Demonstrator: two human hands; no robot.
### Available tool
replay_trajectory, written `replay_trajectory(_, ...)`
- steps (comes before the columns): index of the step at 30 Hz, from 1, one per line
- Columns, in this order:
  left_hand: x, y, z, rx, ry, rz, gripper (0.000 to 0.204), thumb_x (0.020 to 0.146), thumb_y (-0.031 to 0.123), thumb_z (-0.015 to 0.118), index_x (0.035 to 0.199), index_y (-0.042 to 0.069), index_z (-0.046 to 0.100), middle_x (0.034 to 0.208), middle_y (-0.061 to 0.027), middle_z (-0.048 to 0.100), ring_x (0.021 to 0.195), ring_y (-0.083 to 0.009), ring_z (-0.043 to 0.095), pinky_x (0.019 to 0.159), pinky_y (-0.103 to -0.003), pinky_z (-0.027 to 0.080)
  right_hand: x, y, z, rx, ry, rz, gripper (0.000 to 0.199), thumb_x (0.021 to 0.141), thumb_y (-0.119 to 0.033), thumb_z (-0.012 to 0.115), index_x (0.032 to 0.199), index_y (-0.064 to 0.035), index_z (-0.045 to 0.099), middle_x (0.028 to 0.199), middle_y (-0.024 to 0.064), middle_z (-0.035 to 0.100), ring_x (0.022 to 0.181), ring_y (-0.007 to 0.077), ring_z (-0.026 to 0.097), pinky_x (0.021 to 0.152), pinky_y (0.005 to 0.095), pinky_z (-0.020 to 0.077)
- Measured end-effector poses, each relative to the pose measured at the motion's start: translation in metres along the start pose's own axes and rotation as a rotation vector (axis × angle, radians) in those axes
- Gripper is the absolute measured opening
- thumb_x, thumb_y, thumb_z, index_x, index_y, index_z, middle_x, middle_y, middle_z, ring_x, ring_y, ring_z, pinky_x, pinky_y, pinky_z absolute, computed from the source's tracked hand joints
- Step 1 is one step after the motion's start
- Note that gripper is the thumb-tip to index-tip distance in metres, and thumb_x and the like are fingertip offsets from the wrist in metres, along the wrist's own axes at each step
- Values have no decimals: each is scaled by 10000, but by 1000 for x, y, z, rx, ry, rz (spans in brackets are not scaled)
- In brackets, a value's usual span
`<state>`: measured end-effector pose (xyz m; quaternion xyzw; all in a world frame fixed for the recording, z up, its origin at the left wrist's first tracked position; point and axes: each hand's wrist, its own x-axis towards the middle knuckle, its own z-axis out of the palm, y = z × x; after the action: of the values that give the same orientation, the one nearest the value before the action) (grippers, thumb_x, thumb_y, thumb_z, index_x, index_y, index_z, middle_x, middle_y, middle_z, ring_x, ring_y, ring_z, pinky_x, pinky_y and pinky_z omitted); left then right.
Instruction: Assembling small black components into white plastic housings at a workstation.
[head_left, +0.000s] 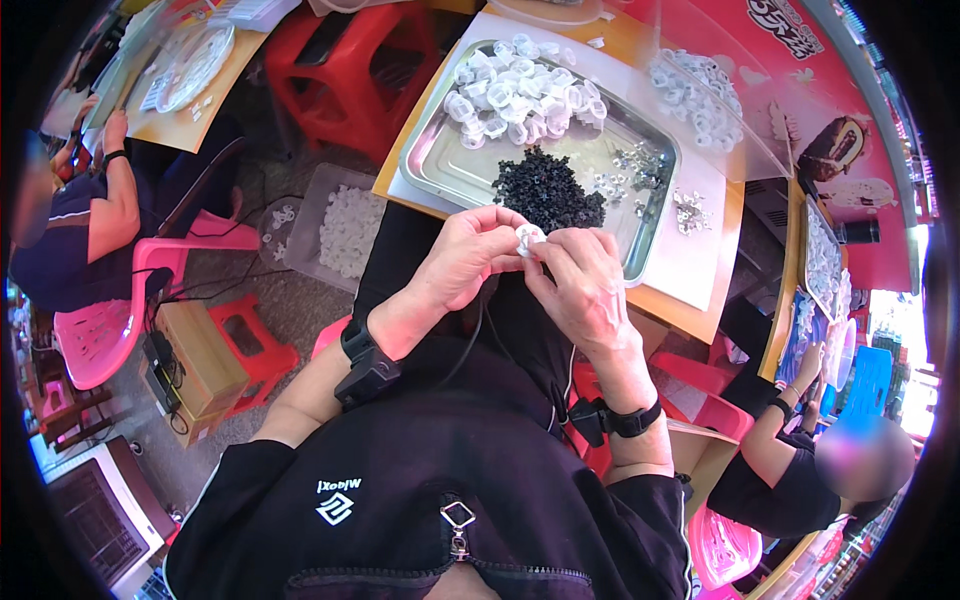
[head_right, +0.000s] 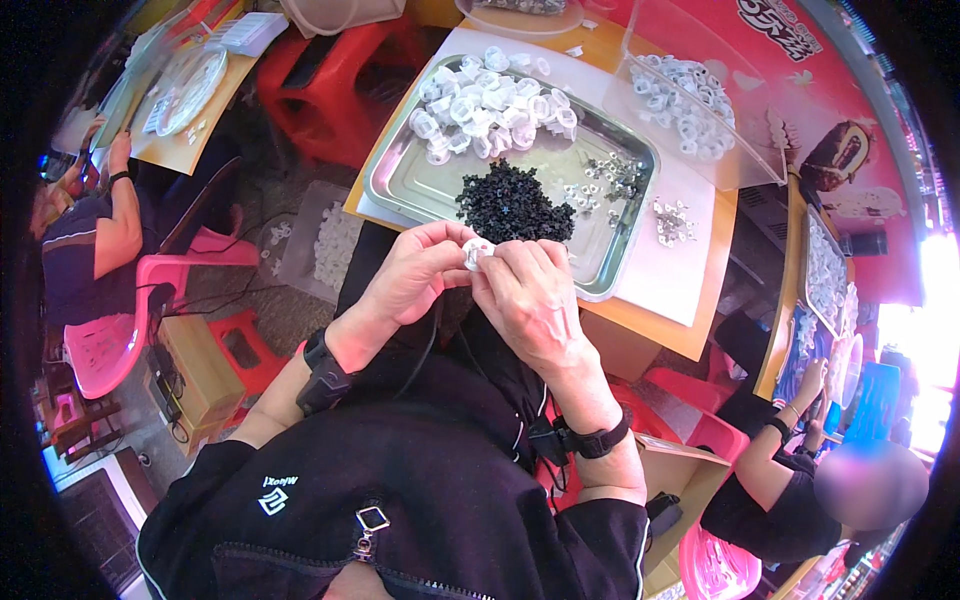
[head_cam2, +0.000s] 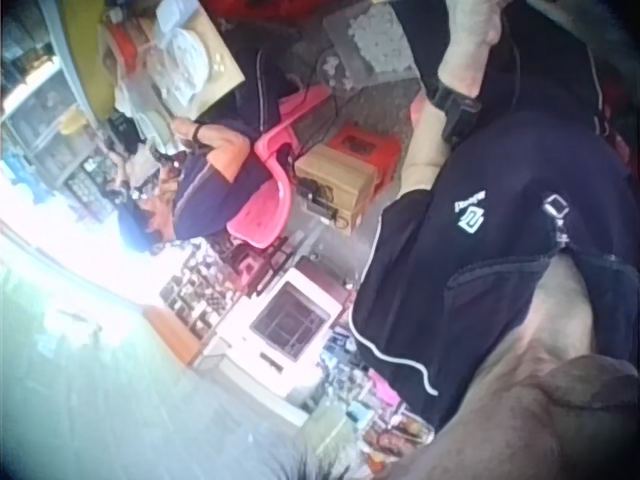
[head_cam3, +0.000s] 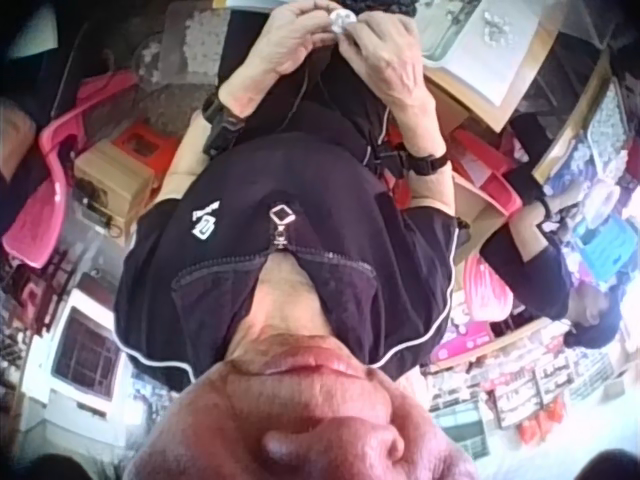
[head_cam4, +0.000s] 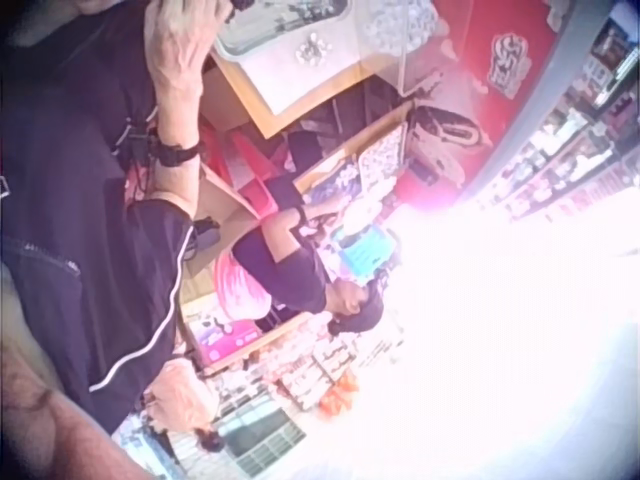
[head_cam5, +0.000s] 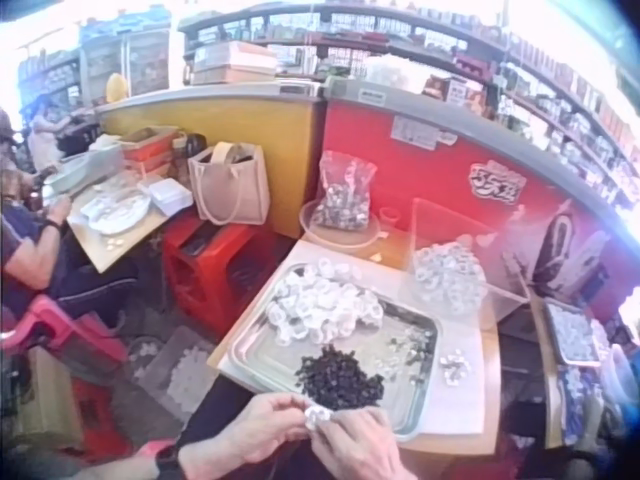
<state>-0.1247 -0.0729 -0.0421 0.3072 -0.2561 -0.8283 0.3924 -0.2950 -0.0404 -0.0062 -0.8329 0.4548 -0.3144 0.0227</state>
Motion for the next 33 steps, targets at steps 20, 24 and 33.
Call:
replay_trajectory(20, -2, -4, -1, 106, 22, -39, 158, 869, 46, 643, 988, -57, 629, 940, -124, 668, 854, -177, 684, 789, -285, 572, -15, 5, 4, 45, 6, 25, 244, 685, -59, 742, 911, -85, 654, 850, 29, 569, 798, 193, 580, 762, 352, 410)
replay_trajectory(24, -2, 4, -3, 119, -83, -105, 238, 904, 64, 620, 1113, -49, 622, 1044, -127, 664, 936, -171, 668, 861, -289, 551, -14, 4, -5, -89, -22, -27, 219, 704, -72, 743, 904, -84, 656, 844, 28, 571, 792, 184, 584, 763, 358, 408)
replay_trajectory(33, -4, 0, -7, 50, -147, -163, 264, 924, 100, 609, 1151, -34, 625, 1085, -118, 659, 992, -173, 651, 906, -308, 536, -22, 6, -6, 46, 26, 73, 248, 713, -112, 768, 937, -83, 664, 892, 34, 606, 823, 189, 606, 787, 363, 411)
